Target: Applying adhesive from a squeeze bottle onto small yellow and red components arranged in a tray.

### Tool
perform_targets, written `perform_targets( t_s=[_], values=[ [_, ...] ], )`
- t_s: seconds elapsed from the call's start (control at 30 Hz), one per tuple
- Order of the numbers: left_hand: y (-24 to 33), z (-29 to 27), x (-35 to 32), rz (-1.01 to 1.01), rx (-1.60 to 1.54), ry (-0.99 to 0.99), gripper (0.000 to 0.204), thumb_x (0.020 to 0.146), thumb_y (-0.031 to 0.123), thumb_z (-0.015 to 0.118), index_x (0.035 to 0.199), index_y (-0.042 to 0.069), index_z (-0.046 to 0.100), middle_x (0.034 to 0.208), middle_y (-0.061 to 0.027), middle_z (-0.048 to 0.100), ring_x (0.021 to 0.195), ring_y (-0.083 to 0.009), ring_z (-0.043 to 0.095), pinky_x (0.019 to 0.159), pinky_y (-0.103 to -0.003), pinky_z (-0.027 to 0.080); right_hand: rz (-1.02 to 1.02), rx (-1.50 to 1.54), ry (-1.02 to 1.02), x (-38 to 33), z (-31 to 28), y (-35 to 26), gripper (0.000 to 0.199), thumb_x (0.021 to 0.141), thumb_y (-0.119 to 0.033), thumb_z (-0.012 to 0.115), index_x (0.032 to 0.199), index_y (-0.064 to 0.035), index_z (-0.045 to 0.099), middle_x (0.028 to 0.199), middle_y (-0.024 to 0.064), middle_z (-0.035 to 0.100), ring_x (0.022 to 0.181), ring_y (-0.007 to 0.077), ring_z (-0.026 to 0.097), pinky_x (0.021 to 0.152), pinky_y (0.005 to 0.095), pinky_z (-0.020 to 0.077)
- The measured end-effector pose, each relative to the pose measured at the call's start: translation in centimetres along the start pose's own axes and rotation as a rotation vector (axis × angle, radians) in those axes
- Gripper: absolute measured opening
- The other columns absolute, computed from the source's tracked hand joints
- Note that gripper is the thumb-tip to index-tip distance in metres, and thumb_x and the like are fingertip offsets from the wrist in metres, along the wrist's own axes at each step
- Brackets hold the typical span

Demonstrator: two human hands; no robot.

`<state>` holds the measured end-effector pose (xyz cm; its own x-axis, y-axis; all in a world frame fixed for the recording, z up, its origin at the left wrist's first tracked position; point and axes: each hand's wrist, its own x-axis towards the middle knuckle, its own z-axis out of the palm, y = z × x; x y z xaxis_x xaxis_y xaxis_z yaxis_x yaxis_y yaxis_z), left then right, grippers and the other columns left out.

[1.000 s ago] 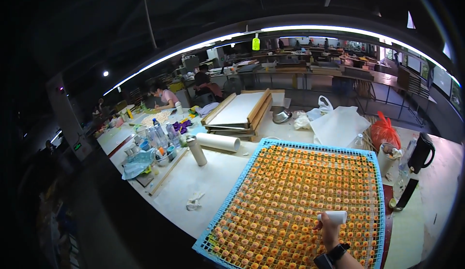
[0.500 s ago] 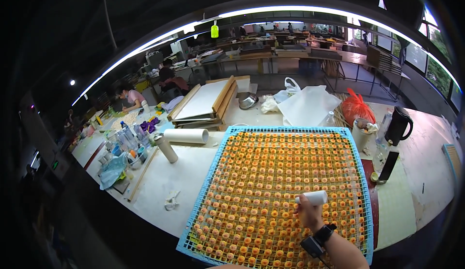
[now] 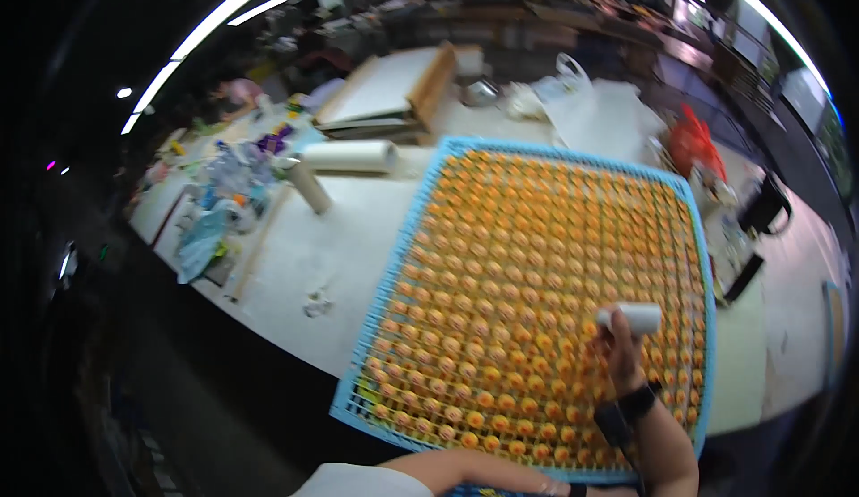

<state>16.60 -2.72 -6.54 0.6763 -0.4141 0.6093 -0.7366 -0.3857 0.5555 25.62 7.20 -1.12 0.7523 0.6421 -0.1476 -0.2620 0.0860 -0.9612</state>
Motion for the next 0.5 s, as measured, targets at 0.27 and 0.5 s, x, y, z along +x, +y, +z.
perform_targets(
  t_s=[0.27, 0.5],
  values=[
    [6.2, -0.9, 2.7, 0.108, -0.259, 0.191, 0.020, 0.062, 0.024, 0.052, 0.051, 0.008, 0.053, 0.052, -0.0087, 0.051, 0.050, -0.0267, 0.052, 0.045, -0.036, 0.041, -0.143, -0.094, -0.155, -1.3, 3.4, -4.9, 0.026, 0.081, -0.021, 0.053, 0.090, 0.0032, 0.056, 0.067, 0.0072, 0.056, 0.055, 0.0129, 0.056, 0.049, 0.0234, 0.0455],
    [6.1, -0.3, 2.8, 0.164, -0.495, -0.040, 0.019, 0.066, 0.024, 0.052, 0.063, 0.008, 0.061, 0.066, -0.0092, 0.059, 0.064, -0.0280, 0.057, 0.059, -0.036, 0.045, 0.051, -0.078, -0.237, -3.2, 4.3, -2.6, 0.022, 0.080, -0.021, 0.055, 0.089, -0.0006, 0.053, 0.072, 0.0041, 0.054, 0.060, 0.0084, 0.055, 0.053, 0.0210, 0.0462]
  ],
)
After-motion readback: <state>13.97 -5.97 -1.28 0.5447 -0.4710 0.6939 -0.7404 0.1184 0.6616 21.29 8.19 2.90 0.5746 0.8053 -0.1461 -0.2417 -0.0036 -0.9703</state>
